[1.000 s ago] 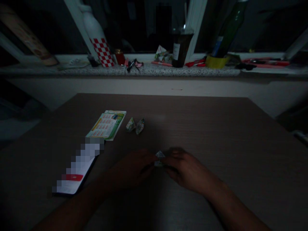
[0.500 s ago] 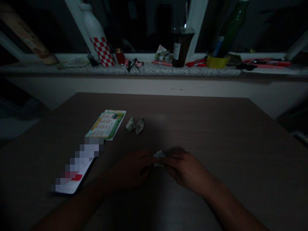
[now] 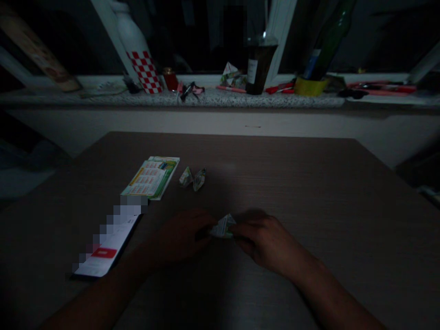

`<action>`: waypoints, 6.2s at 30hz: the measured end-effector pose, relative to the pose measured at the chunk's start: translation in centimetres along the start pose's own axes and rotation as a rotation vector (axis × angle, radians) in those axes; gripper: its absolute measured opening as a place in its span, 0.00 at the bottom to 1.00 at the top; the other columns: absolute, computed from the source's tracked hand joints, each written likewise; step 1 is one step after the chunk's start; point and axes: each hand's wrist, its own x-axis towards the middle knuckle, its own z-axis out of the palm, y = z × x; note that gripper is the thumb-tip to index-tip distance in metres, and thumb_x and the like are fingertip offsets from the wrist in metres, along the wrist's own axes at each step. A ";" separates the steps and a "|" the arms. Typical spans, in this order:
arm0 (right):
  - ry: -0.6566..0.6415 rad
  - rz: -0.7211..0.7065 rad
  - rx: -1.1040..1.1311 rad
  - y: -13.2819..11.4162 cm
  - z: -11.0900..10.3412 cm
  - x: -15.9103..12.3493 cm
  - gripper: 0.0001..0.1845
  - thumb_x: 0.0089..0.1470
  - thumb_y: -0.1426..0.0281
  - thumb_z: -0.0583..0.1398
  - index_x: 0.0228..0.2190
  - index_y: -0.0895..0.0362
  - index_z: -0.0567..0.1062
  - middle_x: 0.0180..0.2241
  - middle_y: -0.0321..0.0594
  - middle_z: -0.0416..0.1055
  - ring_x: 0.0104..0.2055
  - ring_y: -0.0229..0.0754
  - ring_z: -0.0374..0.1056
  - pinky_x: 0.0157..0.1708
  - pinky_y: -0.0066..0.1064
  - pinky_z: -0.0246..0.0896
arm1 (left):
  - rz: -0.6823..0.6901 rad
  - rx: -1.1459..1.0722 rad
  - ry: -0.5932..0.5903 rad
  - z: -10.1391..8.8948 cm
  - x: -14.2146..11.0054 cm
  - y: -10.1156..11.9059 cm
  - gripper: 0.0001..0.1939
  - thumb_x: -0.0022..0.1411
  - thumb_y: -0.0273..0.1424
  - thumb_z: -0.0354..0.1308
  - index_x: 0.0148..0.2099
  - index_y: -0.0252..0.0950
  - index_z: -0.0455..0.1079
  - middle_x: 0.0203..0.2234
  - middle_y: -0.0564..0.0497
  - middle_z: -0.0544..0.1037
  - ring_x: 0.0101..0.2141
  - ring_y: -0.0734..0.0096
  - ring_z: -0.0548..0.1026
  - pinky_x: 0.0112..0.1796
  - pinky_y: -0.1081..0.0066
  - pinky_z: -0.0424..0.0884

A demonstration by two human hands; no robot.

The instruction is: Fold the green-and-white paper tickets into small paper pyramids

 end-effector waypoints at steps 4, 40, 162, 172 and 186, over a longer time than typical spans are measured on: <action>0.038 0.006 -0.023 0.1 0.3 0.0 0.16 0.53 0.76 0.61 0.43 0.49 0.75 0.37 0.38 0.78 0.38 0.44 0.73 0.36 0.33 0.67 | 0.003 0.009 0.023 0.2 0.1 0.0 0.09 0.57 0.24 0.55 0.42 0.36 0.69 0.35 0.51 0.74 0.37 0.67 0.71 0.38 0.69 0.66; 0.095 0.129 0.035 0.0 1.9 1.2 0.14 0.55 0.78 0.57 0.42 0.55 0.74 0.48 0.44 0.72 0.48 0.45 0.69 0.48 0.40 0.64 | -0.123 0.216 0.036 1.7 1.6 0.6 0.11 0.63 0.28 0.46 0.39 0.33 0.70 0.32 0.46 0.76 0.32 0.63 0.74 0.32 0.68 0.67; 0.355 0.490 0.862 -3.0 2.8 1.7 0.12 0.50 0.64 0.62 0.22 0.59 0.72 0.19 0.32 0.63 0.23 0.33 0.57 0.23 0.26 0.54 | -0.397 -0.923 0.363 2.0 1.2 2.0 0.07 0.53 0.30 0.58 0.26 0.32 0.72 0.20 0.55 0.73 0.24 0.76 0.69 0.27 0.78 0.63; 0.384 0.486 0.825 -2.6 2.9 1.6 0.11 0.49 0.65 0.63 0.22 0.59 0.74 0.20 0.34 0.66 0.23 0.34 0.61 0.24 0.26 0.58 | -0.365 -0.938 0.342 2.1 1.1 1.7 0.04 0.51 0.27 0.58 0.27 0.32 0.72 0.20 0.55 0.73 0.24 0.77 0.68 0.26 0.78 0.62; 0.406 0.410 0.678 -2.7 3.5 1.4 0.14 0.53 0.63 0.60 0.21 0.59 0.74 0.18 0.35 0.66 0.21 0.35 0.61 0.21 0.26 0.58 | -0.426 -0.910 0.297 2.1 1.6 1.8 0.03 0.48 0.27 0.59 0.25 0.32 0.72 0.19 0.55 0.72 0.22 0.77 0.67 0.24 0.78 0.61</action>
